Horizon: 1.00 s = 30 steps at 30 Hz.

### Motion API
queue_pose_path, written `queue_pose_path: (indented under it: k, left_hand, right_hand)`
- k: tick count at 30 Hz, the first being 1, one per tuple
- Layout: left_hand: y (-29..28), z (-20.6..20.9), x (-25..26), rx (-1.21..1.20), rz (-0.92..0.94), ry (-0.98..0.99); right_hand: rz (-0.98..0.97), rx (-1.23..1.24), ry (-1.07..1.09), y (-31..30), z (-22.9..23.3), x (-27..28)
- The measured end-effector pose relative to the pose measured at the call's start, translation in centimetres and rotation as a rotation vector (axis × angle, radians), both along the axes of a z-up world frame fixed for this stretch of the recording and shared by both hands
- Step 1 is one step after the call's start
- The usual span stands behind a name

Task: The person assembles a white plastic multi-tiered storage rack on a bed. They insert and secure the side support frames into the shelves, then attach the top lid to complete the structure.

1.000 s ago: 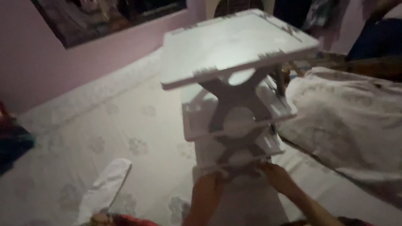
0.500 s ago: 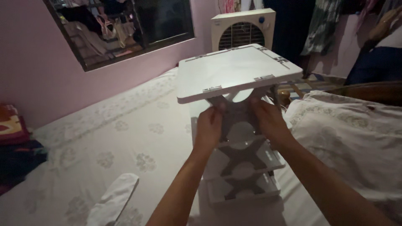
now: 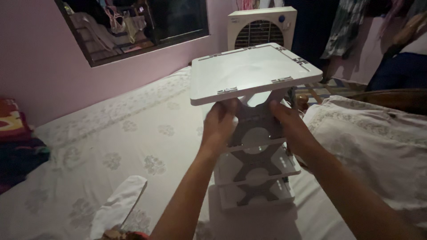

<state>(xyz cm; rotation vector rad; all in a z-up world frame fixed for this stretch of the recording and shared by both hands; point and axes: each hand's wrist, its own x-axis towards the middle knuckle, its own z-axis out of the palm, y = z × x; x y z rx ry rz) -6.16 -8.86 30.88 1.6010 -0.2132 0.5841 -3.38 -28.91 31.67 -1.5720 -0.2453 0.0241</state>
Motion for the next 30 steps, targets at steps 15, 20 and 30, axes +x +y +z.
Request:
queue_pose_path:
  k: [15,20,30]
  left_hand:
    - [-0.6,-0.3,0.6,-0.105,-0.053,0.153]
    - [-0.7,-1.1,0.7,0.062,0.026,0.224]
    - [-1.6,-1.4,3.3,0.100,0.152,0.270]
  right_hand:
    - [0.018,0.112,0.085,-0.2,-0.7,2.1]
    - [0.055,0.147,0.045,-0.4,-0.9,3.3]
    - [0.045,0.155,-0.019,0.6,-1.1,2.6]
